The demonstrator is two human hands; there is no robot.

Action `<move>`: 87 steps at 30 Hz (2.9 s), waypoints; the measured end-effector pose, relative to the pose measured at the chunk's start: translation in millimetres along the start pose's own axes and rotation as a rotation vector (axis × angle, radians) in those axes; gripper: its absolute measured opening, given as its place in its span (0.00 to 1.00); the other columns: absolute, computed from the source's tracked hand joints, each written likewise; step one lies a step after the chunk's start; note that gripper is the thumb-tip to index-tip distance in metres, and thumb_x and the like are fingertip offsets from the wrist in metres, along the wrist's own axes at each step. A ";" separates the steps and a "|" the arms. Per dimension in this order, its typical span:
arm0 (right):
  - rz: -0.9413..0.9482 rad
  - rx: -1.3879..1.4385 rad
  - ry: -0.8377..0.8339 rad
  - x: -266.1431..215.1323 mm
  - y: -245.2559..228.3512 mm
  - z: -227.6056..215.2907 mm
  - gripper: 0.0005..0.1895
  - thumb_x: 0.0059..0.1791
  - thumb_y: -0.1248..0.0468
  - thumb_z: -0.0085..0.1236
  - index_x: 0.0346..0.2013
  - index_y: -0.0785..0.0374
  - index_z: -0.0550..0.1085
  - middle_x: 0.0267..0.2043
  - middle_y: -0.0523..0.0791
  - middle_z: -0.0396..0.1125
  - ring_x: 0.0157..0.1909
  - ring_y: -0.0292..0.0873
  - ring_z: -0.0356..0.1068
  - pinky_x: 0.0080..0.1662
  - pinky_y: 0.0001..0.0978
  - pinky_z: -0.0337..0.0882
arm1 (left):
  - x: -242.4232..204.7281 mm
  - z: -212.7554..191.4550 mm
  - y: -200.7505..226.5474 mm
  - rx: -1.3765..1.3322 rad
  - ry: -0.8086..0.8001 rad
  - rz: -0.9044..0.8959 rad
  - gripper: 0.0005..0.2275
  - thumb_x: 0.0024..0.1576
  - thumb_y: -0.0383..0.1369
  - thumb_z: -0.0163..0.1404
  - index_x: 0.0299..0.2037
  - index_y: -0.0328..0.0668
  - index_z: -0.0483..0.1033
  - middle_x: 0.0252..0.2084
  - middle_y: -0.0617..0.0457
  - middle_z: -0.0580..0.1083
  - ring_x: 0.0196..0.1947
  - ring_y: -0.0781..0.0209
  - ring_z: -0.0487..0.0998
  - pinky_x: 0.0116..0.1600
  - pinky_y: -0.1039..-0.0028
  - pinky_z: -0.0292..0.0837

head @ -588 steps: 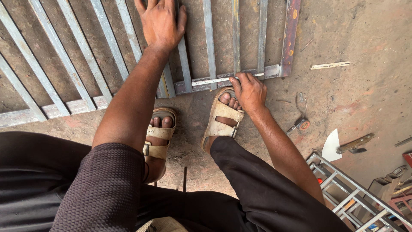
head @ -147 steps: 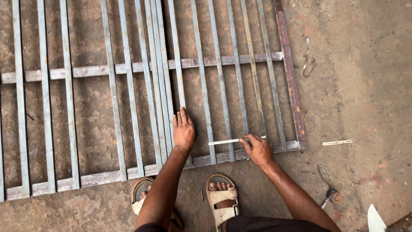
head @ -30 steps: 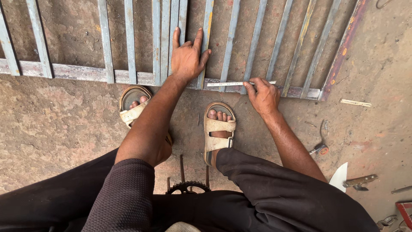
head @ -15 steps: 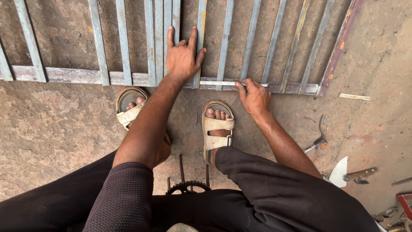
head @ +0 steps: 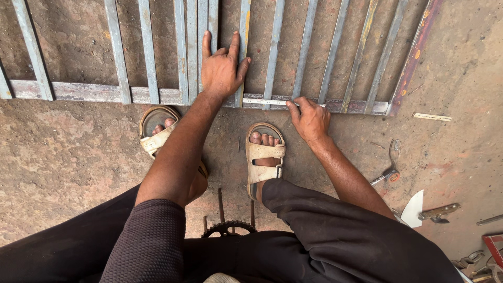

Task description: The person measures the spacing between vertical bars on a metal grate frame using a small white ruler. They repeatedly place the ruler between different bars, adjust its position, and appear to mark or check alignment. The person shifts their position slightly to access different sections of the frame.

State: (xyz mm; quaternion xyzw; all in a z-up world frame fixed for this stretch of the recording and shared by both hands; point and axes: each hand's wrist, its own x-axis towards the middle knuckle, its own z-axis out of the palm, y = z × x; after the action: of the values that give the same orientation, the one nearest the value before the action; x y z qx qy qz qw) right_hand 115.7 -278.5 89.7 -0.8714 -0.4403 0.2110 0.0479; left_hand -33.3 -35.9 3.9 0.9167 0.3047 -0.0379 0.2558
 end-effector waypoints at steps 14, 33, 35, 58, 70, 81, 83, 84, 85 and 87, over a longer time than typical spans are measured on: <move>-0.013 -0.010 -0.007 -2.0 -1.2 -0.6 0.17 0.56 0.50 0.59 0.41 0.63 0.78 0.35 0.50 0.77 0.35 0.53 0.78 0.38 0.50 0.75 | -3.5 1.8 -0.3 -0.033 0.034 -0.004 0.32 0.71 0.49 0.37 0.74 0.26 0.53 0.24 0.49 0.75 0.36 0.51 0.82 0.77 0.49 0.20; 0.129 -0.004 0.038 -6.0 10.5 -16.1 0.18 0.53 0.46 0.59 0.43 0.57 0.80 0.27 0.53 0.74 0.31 0.59 0.76 0.35 0.53 0.73 | 2.7 -54.1 -25.2 -0.054 0.187 -0.117 0.31 0.62 0.43 0.54 0.73 0.42 0.58 0.72 0.35 0.60 0.74 0.37 0.56 0.75 0.44 0.44; 0.178 -0.051 -0.023 2.1 7.1 -14.9 0.20 0.53 0.44 0.57 0.45 0.55 0.80 0.26 0.54 0.73 0.32 0.61 0.75 0.37 0.55 0.73 | 24.1 -70.4 -29.7 -0.038 0.112 -0.192 0.37 0.57 0.45 0.56 0.74 0.43 0.54 0.75 0.34 0.52 0.75 0.36 0.48 0.74 0.41 0.40; 0.146 0.039 0.035 -4.9 6.3 -25.6 0.18 0.51 0.47 0.59 0.42 0.57 0.80 0.37 0.50 0.78 0.36 0.53 0.79 0.38 0.47 0.76 | 60.4 -64.5 -21.2 0.030 0.052 -0.471 0.44 0.51 0.39 0.56 0.79 0.50 0.44 0.80 0.34 0.39 0.79 0.38 0.35 0.74 0.36 0.31; 0.203 0.007 0.063 14.1 29.9 -22.5 0.18 0.49 0.47 0.61 0.41 0.58 0.81 0.34 0.52 0.77 0.36 0.54 0.79 0.38 0.46 0.76 | 188.0 -121.7 -71.3 0.152 -0.034 -0.104 0.46 0.45 0.50 0.59 0.76 0.66 0.47 0.79 0.36 0.38 0.79 0.38 0.31 0.72 0.32 0.25; 0.086 0.696 0.102 217.8 20.2 -104.7 0.20 0.60 0.51 0.48 0.47 0.67 0.73 0.39 0.46 0.74 0.40 0.41 0.76 0.42 0.36 0.77 | 173.0 -99.8 -75.9 -0.080 0.201 -0.261 0.45 0.45 0.47 0.61 0.76 0.62 0.54 0.79 0.33 0.40 0.79 0.34 0.34 0.72 0.28 0.26; 0.006 1.019 -0.034 326.2 -27.3 -106.9 0.28 0.61 0.51 0.46 0.70 0.61 0.55 0.63 0.40 0.69 0.60 0.37 0.74 0.56 0.29 0.77 | 175.0 -101.8 -84.0 -0.095 0.192 -0.275 0.45 0.45 0.47 0.62 0.76 0.62 0.54 0.79 0.32 0.40 0.79 0.34 0.34 0.73 0.28 0.27; 0.080 1.012 0.015 376.5 -56.5 -95.4 0.28 0.61 0.51 0.50 0.71 0.61 0.60 0.56 0.44 0.74 0.53 0.37 0.73 0.46 0.26 0.73 | 172.0 -101.0 -84.6 -0.094 0.190 -0.270 0.45 0.45 0.47 0.62 0.76 0.62 0.55 0.79 0.32 0.40 0.79 0.33 0.35 0.73 0.29 0.28; 0.016 1.153 -0.036 425.3 -82.2 -85.9 0.25 0.60 0.51 0.51 0.66 0.63 0.65 0.52 0.46 0.76 0.50 0.41 0.77 0.43 0.30 0.74 | 169.2 -100.1 -82.2 -0.092 0.187 -0.266 0.45 0.45 0.48 0.62 0.76 0.62 0.55 0.79 0.32 0.41 0.79 0.33 0.35 0.73 0.29 0.30; 0.013 1.064 0.129 514.9 -134.1 -57.6 0.21 0.59 0.51 0.50 0.61 0.58 0.67 0.48 0.45 0.77 0.44 0.37 0.75 0.36 0.30 0.68 | 166.6 -102.6 -79.4 -0.150 0.158 -0.274 0.44 0.45 0.48 0.62 0.75 0.61 0.56 0.79 0.32 0.41 0.79 0.33 0.36 0.74 0.29 0.31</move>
State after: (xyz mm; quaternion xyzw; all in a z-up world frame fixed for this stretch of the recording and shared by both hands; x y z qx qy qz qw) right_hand 308.5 214.4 10.4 -0.7405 -0.2632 0.3514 0.5089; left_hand 47.1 158.7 19.9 0.8450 0.4479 0.0227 0.2911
